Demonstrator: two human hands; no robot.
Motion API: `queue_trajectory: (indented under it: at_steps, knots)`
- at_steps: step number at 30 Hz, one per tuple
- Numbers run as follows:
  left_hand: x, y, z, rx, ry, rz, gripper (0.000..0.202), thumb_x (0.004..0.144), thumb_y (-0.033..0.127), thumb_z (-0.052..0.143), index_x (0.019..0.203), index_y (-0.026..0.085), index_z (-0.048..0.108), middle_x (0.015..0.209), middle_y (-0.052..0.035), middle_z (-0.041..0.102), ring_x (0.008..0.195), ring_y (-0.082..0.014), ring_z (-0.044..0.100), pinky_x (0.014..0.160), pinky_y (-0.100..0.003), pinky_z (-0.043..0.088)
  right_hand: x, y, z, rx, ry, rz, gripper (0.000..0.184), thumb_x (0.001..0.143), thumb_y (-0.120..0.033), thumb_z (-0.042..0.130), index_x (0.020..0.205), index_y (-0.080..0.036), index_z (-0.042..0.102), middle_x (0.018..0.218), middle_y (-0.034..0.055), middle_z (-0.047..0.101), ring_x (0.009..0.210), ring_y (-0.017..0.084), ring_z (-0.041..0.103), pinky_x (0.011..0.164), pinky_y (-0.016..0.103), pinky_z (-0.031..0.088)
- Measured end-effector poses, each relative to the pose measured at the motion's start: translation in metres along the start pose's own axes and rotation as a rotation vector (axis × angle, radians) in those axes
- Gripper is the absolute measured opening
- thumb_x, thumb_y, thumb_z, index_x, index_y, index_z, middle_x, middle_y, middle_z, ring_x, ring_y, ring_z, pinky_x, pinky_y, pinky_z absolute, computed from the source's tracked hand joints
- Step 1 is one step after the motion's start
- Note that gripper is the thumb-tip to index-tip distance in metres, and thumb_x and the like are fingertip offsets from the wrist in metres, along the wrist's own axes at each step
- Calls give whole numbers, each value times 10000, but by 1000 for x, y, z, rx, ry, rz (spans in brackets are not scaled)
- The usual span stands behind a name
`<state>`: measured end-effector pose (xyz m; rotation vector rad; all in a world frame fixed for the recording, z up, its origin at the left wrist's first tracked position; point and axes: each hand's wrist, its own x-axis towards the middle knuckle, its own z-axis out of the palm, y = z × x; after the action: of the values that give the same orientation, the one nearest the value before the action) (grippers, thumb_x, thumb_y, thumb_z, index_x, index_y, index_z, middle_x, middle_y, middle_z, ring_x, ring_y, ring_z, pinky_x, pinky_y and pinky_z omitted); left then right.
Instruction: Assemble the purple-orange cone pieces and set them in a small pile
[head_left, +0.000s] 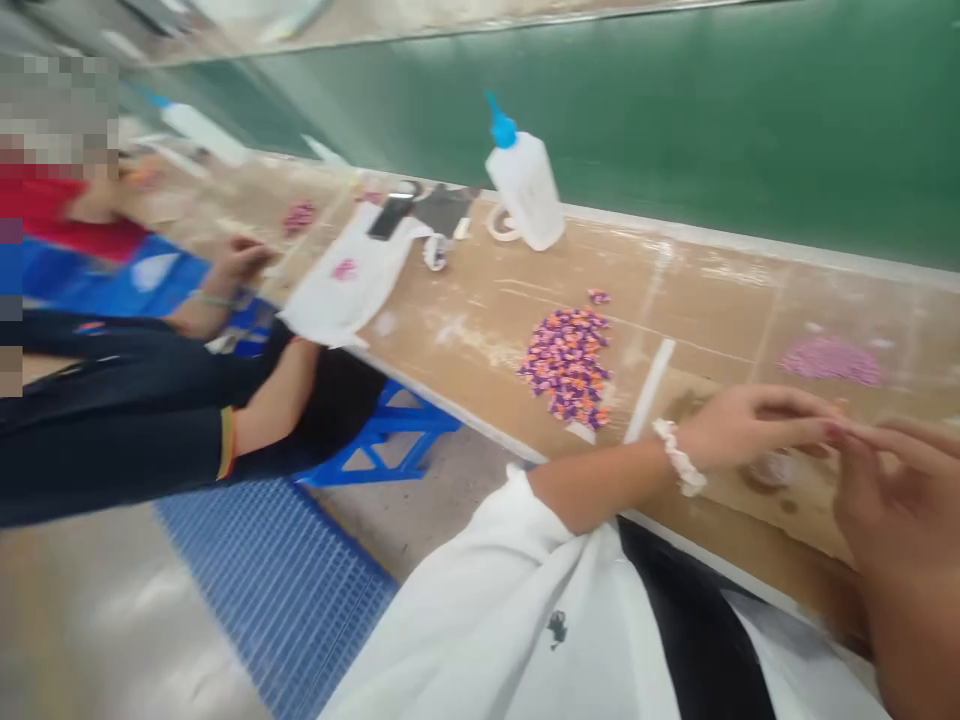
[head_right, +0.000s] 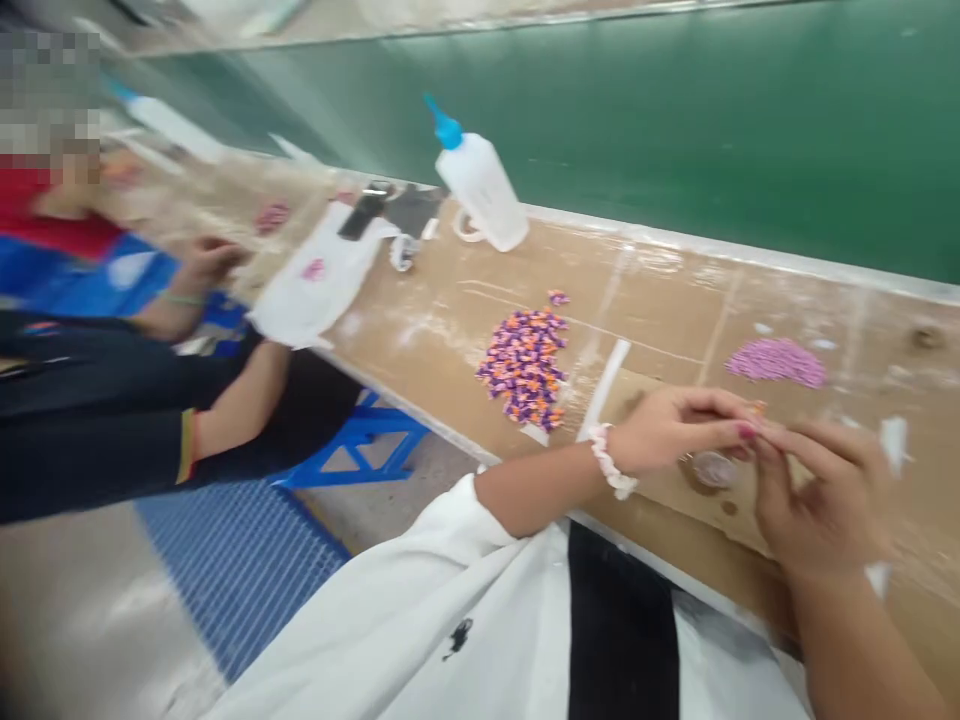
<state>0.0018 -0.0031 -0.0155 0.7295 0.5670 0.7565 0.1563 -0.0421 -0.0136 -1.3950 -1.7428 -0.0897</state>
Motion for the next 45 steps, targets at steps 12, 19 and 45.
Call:
queue_trajectory:
  at_steps: [12, 19, 45]
  knots:
    - [-6, 7, -6, 519, -78, 685, 174, 890, 319, 579, 863, 150, 604, 984, -59, 617, 985, -99, 606, 860, -242, 508, 3, -26, -2, 382, 48, 31, 294, 719, -52, 704, 929, -251, 655, 832, 1, 625, 755, 154, 614, 635, 321, 485]
    - [-8, 5, -4, 674, -45, 922, 64, 888, 221, 582, 914, 164, 592, 994, -46, 622, 988, -96, 625, 867, -240, 523, 8, -27, 0, 462, 35, 48, 253, 711, -43, 672, 873, -230, 623, 827, 4, 606, 750, 152, 594, 632, 328, 466]
    - [2, 5, -12, 671, 271, 607, 422, 973, 417, 337, 1083, 169, 661, 1159, -41, 632, 1113, -133, 607, 916, -267, 477, 29, -5, -31, 155, -674, -223, 91, 864, -239, 572, 868, -242, 481, 809, 12, 537, 716, 145, 515, 617, 298, 421]
